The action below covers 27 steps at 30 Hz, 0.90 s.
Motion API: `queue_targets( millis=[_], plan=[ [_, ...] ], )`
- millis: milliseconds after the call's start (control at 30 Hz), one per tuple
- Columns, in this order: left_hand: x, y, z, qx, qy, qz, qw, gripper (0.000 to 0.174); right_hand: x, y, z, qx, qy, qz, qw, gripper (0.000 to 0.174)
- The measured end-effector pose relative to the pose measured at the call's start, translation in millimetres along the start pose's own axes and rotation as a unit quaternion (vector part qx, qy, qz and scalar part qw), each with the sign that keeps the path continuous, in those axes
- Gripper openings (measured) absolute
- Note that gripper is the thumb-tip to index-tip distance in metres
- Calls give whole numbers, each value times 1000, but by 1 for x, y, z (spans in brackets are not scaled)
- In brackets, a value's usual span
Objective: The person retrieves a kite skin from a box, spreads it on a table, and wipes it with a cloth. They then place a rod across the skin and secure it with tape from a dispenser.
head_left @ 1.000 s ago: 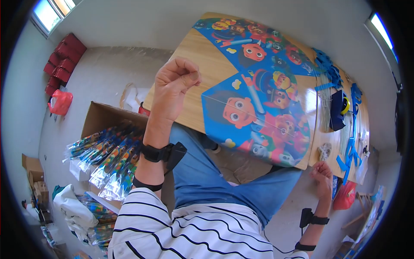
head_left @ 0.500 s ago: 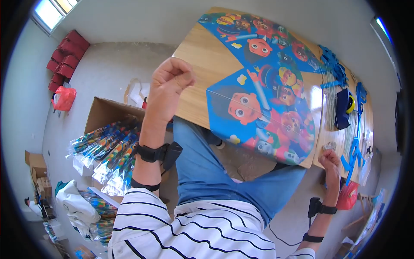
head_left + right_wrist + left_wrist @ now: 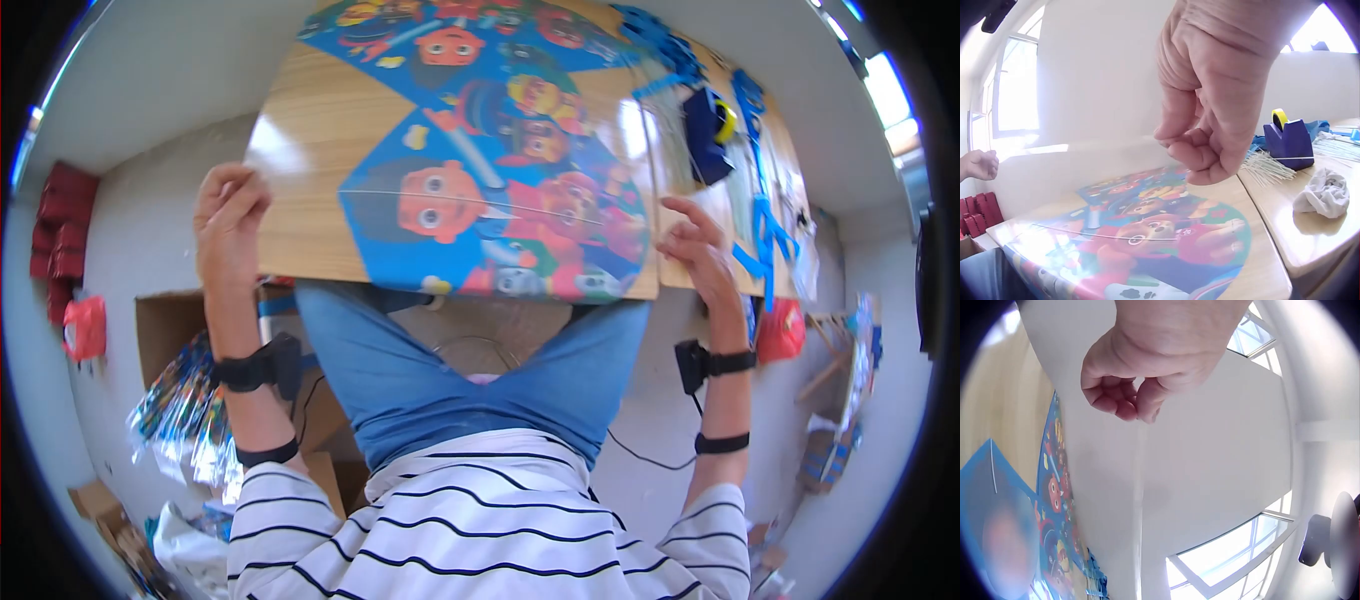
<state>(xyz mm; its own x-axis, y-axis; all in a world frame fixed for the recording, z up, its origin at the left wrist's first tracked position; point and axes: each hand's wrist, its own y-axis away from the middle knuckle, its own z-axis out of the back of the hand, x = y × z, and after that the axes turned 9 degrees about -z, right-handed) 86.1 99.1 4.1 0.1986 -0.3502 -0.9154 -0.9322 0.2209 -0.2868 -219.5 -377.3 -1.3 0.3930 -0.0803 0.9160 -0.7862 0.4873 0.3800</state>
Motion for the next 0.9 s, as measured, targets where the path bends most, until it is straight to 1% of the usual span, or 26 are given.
queue_targets(
  millis=[100,200,333,400,500,600,733,900],
  plan=[
    [12,-1,4,16,-17,25,999,13,-25,-27,15,8,52,-1,999,14],
    [21,0,2,-2,-61,45,997,11,-23,-32,3,-12,47,-43,998,4],
    [38,0,5,-32,-102,81,991,11,-34,-48,0,-3,50,-76,996,6],
    [45,0,5,-29,-117,100,988,11,-41,-58,0,-4,66,-88,994,7],
    [55,-1,10,-35,-140,115,983,15,-44,-67,-3,6,114,-93,989,7],
    [58,-4,11,-36,-161,133,977,21,-45,-74,-12,-17,103,-89,991,7],
    [63,-8,15,-33,-175,146,973,26,-50,-83,-10,-14,176,-100,979,6],
    [66,-9,11,-30,-185,147,971,25,-56,-89,-10,-29,222,-82,971,6]
  ],
)
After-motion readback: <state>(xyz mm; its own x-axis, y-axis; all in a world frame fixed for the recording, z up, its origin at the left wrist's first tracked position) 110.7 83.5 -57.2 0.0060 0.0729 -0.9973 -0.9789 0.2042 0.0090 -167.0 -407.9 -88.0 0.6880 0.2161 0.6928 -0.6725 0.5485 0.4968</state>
